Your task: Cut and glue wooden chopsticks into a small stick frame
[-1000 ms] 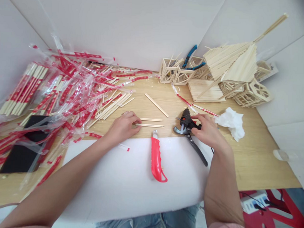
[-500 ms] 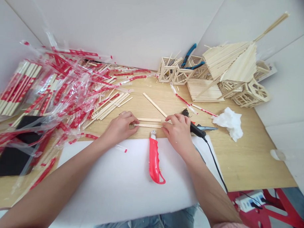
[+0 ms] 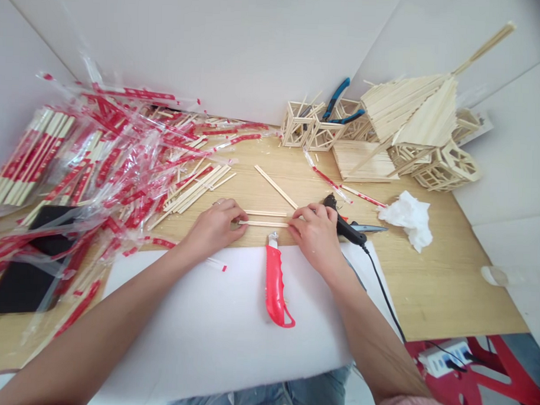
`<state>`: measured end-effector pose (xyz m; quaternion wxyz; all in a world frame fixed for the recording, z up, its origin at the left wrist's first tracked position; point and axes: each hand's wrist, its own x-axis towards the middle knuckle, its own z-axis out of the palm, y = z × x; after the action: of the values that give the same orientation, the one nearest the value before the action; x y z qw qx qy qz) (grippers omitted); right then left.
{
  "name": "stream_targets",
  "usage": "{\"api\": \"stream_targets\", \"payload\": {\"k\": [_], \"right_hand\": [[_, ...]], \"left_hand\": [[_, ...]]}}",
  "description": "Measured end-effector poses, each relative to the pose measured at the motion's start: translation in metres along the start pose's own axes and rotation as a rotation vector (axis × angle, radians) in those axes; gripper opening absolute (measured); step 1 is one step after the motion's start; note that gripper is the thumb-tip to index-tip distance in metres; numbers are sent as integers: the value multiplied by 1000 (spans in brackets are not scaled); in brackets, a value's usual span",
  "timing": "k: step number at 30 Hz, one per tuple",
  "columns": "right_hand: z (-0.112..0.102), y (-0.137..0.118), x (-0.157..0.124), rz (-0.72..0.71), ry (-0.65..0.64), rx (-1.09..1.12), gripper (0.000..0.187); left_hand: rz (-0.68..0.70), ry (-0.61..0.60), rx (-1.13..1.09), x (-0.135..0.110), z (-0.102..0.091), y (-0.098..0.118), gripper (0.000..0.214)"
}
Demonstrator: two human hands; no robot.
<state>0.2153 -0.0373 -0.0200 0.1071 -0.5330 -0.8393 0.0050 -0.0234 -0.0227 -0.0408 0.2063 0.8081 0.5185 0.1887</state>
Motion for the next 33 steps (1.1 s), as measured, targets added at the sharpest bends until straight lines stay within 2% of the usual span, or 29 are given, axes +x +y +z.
{"api": "stream_targets", "payload": {"k": [11, 22, 33], "right_hand": [[-1, -1, 2, 11, -15, -1, 21], [-2, 1, -2, 15, 0, -6, 19], [1, 2, 0, -5, 2, -17, 20]], "left_hand": [[1, -3, -6, 0, -1, 1, 13], [35, -27, 107, 0, -7, -4, 15], [55, -30, 127, 1, -8, -6, 13]]}}
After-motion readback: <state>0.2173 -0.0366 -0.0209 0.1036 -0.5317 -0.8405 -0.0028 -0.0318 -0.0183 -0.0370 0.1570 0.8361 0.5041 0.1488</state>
